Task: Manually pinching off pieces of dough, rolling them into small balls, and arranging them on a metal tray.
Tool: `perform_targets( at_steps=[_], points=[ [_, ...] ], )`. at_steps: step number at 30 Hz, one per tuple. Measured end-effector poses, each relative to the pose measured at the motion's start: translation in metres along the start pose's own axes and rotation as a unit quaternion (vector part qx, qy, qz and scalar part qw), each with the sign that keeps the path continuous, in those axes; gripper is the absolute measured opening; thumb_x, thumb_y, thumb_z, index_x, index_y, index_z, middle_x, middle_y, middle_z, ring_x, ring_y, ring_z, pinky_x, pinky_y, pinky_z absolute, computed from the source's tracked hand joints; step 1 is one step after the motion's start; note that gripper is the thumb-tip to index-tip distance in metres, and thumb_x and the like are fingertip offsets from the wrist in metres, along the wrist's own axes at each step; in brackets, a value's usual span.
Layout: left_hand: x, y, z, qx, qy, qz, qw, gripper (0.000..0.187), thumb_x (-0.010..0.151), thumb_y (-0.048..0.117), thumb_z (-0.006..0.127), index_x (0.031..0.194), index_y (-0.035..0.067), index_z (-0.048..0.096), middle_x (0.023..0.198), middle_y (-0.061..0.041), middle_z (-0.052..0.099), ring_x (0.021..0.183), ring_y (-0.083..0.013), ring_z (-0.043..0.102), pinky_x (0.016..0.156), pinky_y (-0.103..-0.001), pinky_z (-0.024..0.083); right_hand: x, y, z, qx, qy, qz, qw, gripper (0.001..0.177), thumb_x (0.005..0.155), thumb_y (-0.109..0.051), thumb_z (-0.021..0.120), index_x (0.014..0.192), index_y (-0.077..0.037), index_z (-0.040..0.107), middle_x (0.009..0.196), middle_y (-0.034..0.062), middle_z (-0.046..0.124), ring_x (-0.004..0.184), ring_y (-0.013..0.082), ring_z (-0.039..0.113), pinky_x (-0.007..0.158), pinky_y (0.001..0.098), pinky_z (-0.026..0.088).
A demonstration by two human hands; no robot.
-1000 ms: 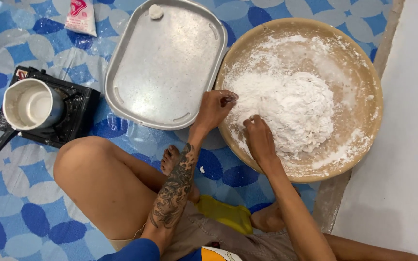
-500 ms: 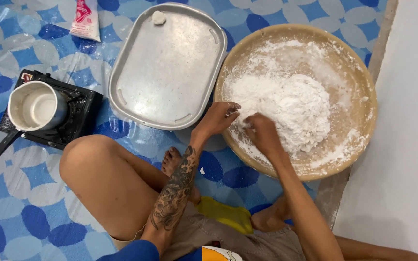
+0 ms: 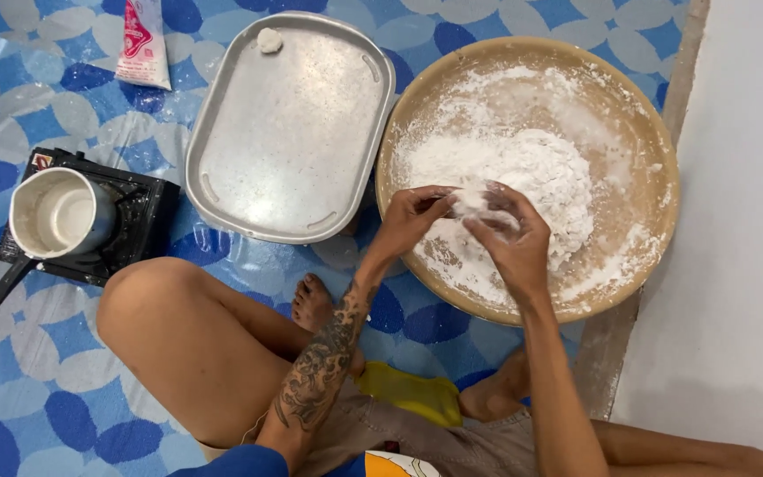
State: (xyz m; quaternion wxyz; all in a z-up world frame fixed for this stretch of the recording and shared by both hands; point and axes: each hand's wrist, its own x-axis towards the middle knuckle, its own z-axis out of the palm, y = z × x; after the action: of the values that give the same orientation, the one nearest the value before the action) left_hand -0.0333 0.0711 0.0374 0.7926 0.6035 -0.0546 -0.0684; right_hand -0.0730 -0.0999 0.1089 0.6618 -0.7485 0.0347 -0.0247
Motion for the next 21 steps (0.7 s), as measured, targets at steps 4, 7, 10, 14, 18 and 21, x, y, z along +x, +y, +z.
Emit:
perform_targets(
  at_steps=[4, 7, 10, 14, 18, 21],
  points=[
    [-0.007, -0.003, 0.025, -0.022, 0.025, 0.001, 0.999, 0.024, 0.095, 0.015, 0.078, 0.115, 0.001, 0.076, 0.099, -0.017, 0.077, 0.090, -0.0152, 0.071, 0.080, -0.032, 0.064, -0.001, 0.020, 0.016, 0.093, 0.147, 0.052, 0.983, 0.030, 0.091, -0.013, 0.083, 0.116, -0.003, 0.069, 0.110, 0.0049, 0.068, 0.100, 0.0080, 0.063, 0.089, 0.0275, 0.060],
    [-0.011, -0.003, 0.029, -0.016, 0.053, 0.020, 0.998, 0.020, 0.094, 0.016, 0.079, 0.111, 0.005, 0.078, 0.103, -0.014, 0.077, 0.095, -0.0180, 0.073, 0.077, -0.029, 0.063, -0.002, 0.034, 0.012, 0.158, 0.175, 0.067, 0.969, 0.030, 0.092, -0.002, 0.079, 0.120, 0.000, 0.068, 0.111, 0.0100, 0.065, 0.096, 0.0142, 0.069, 0.088, 0.0325, 0.065],
    [-0.007, -0.015, 0.016, 0.052, 0.029, 0.025, 0.998, 0.019, 0.098, 0.022, 0.076, 0.115, 0.013, 0.078, 0.111, -0.007, 0.073, 0.104, -0.0170, 0.069, 0.082, -0.032, 0.061, -0.001, 0.033, 0.012, 0.126, 0.183, 0.069, 0.972, 0.026, 0.090, -0.005, 0.084, 0.111, -0.002, 0.068, 0.103, 0.0061, 0.067, 0.092, 0.0110, 0.071, 0.083, 0.0279, 0.065],
    [-0.010, -0.014, -0.004, 0.051, -0.015, -0.060, 0.997, 0.034, 0.107, 0.025, 0.059, 0.123, -0.003, 0.070, 0.118, -0.023, 0.067, 0.102, -0.0306, 0.067, 0.086, -0.046, 0.058, -0.004, 0.034, 0.014, 0.003, 0.109, -0.026, 0.994, 0.039, 0.081, -0.004, 0.091, 0.116, -0.001, 0.074, 0.104, 0.0149, 0.066, 0.095, 0.0231, 0.070, 0.083, 0.0321, 0.063],
    [-0.016, 0.034, -0.010, 0.228, -0.016, -0.054, 0.972, 0.057, 0.108, 0.042, 0.051, 0.120, -0.013, 0.064, 0.095, -0.031, 0.068, 0.093, -0.0369, 0.070, 0.073, -0.047, 0.056, 0.009, 0.084, 0.012, -0.143, 0.012, -0.126, 0.981, 0.032, 0.081, 0.003, 0.089, 0.111, 0.005, 0.076, 0.092, 0.0180, 0.064, 0.083, 0.0369, 0.073, 0.072, 0.0379, 0.064],
    [-0.009, 0.036, -0.012, 0.446, 0.027, 0.034, 0.894, 0.056, 0.107, 0.044, 0.053, 0.100, -0.007, 0.077, 0.111, -0.026, 0.062, 0.113, -0.0428, 0.058, 0.092, -0.052, 0.052, 0.002, 0.075, 0.029, -0.270, -0.089, -0.124, 0.951, 0.042, 0.085, -0.001, 0.081, 0.125, 0.003, 0.066, 0.098, 0.0232, 0.068, 0.089, 0.0406, 0.073, 0.078, 0.0468, 0.063]
  ],
)
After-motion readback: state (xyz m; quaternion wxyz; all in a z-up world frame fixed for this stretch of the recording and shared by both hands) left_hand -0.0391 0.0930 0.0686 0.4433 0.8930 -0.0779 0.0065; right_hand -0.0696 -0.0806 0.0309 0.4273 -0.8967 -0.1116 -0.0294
